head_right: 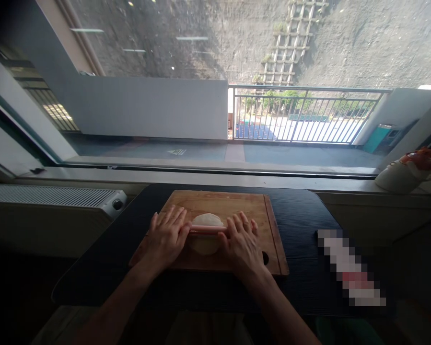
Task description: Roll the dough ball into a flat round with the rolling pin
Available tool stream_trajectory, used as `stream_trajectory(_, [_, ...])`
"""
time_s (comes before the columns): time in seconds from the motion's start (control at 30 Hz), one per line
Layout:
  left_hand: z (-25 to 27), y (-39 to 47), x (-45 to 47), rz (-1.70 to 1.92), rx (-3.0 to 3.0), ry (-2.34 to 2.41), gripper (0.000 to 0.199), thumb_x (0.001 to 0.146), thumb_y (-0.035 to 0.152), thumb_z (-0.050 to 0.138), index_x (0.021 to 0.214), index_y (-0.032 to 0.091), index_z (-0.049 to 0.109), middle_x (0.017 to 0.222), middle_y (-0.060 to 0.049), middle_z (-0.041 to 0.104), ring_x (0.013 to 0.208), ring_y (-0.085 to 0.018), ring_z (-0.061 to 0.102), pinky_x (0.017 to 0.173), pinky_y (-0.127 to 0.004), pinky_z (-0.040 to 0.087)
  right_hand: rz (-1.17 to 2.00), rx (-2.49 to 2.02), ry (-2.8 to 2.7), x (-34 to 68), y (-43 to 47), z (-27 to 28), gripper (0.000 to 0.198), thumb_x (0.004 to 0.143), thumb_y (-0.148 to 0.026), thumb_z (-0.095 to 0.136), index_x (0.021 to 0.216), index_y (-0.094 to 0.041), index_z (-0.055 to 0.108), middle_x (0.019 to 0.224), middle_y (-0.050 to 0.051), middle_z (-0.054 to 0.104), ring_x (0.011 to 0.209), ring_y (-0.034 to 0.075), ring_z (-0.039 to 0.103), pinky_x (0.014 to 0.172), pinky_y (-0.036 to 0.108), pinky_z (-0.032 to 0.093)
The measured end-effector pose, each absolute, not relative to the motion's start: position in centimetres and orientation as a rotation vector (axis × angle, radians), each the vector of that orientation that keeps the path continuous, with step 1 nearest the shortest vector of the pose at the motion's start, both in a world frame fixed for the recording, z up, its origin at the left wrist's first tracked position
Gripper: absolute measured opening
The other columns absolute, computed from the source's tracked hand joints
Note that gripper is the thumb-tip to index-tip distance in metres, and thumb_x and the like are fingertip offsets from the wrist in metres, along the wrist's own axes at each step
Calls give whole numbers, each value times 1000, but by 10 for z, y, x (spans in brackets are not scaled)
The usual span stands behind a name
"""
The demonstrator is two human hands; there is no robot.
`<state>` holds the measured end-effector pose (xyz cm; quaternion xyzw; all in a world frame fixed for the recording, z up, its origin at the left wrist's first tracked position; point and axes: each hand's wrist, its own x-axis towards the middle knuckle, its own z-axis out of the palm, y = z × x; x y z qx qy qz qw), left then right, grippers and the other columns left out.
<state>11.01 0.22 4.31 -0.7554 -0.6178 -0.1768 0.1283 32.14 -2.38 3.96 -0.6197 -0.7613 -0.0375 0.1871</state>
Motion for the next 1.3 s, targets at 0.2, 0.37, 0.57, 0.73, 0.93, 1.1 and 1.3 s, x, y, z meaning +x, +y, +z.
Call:
stream_trajectory(0.2, [47,14,115,-540,-2151,-1810,52,91,40,24,132,15,45,140,-8,41,135,-25,25,111,-52,7,-102,-1812,-2087,321,-7,40,48,93,-47,25,123,-21,53,135,7,46,134,23,24,107,44,15])
stream_trajectory(0.37, [46,13,115,-536,-2166,-1819,51,91,40,24,129,14,48,138,-9,44,135,-24,26,111,-52,7,-99,-1804,-2102,320,-8,42,46,94,-45,26,124,-22,52,135,6,47,134,23,24,107,44,16])
stream_trajectory(0.57, [43,6,114,-545,-2152,-1798,51,91,39,25,132,15,44,141,-8,39,135,-24,24,111,-51,7,-135,-1782,-2123,322,-16,36,48,93,-47,27,128,-21,49,139,6,41,135,22,21,108,43,13])
stream_trajectory(0.73, [46,16,115,-528,-2155,-1808,52,91,39,24,130,13,47,139,-10,42,135,-24,26,111,-52,6,-91,-1849,-2080,320,-3,40,47,94,-45,23,122,-22,53,134,6,48,133,23,26,106,44,17])
stream_trajectory(0.93, [38,1,111,-526,-2162,-1756,53,91,40,27,134,12,41,143,-10,35,136,-25,23,111,-51,8,-109,-1759,-2164,324,-23,36,51,93,-48,26,134,-22,42,143,5,36,136,21,19,109,42,13])
stream_trajectory(1.1, [46,23,118,-539,-2101,-1826,52,91,39,26,131,13,45,139,-10,42,135,-25,26,111,-53,7,-36,-1905,-2092,320,6,43,52,94,-47,21,127,-21,50,141,8,40,135,23,21,106,45,15])
stream_trajectory(1.3, [39,-2,112,-513,-2157,-1775,53,91,40,25,133,13,43,142,-8,38,136,-24,23,111,-51,7,-107,-1776,-2155,322,-23,34,51,93,-49,25,134,-24,41,143,4,36,136,21,18,109,41,12])
